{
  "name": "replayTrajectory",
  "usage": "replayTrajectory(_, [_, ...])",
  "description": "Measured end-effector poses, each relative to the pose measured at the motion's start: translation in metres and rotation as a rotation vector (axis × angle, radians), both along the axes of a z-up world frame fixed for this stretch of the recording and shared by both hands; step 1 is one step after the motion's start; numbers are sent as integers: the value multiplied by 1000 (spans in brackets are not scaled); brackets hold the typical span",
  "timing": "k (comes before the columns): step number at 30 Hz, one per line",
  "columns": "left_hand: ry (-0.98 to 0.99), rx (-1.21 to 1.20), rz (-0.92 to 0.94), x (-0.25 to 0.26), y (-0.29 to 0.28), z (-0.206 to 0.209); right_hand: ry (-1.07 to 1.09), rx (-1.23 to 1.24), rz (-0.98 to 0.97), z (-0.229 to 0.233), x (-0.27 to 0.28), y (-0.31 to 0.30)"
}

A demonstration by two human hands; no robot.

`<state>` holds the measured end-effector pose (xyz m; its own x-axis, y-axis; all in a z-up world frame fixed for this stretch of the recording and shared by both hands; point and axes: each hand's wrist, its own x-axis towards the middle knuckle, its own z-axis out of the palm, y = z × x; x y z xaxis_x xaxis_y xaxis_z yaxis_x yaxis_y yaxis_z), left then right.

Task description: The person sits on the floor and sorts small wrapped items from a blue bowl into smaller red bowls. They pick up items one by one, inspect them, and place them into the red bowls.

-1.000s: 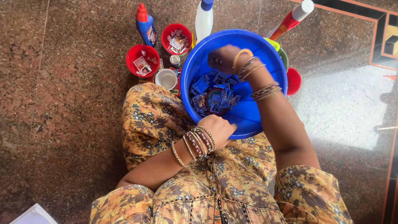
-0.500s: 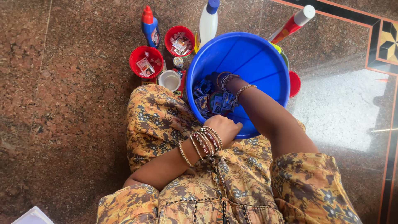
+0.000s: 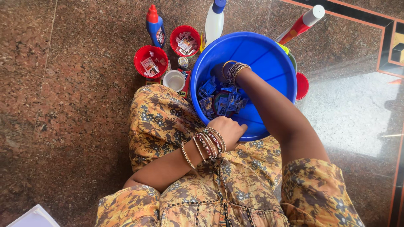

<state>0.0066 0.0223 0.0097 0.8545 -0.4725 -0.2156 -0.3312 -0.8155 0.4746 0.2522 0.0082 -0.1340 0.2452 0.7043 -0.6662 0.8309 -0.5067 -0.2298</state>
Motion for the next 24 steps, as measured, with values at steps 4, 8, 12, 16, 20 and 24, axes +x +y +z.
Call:
replayTrajectory(4, [18, 2, 5, -2, -1, 2, 7, 5, -36, 11, -4, -1])
replayTrajectory(8, [24, 18, -4, -5, -4, 6, -42, -18, 50, -14, -7, -6])
replayTrajectory(12, [46, 1, 5, -5, -5, 7, -38, -44, 90, -53, -5, -6])
replayTrajectory(16, [38, 7, 11, -4, -2, 3, -74, -20, 22, -76, 1, -11])
replayTrajectory(20, [25, -9, 23, -2, -1, -2, -93, -58, 69, -88, 6, -15])
replayTrajectory(24, [31, -38, 17, -2, -3, -4, -150, -126, 191, -98, 6, -21])
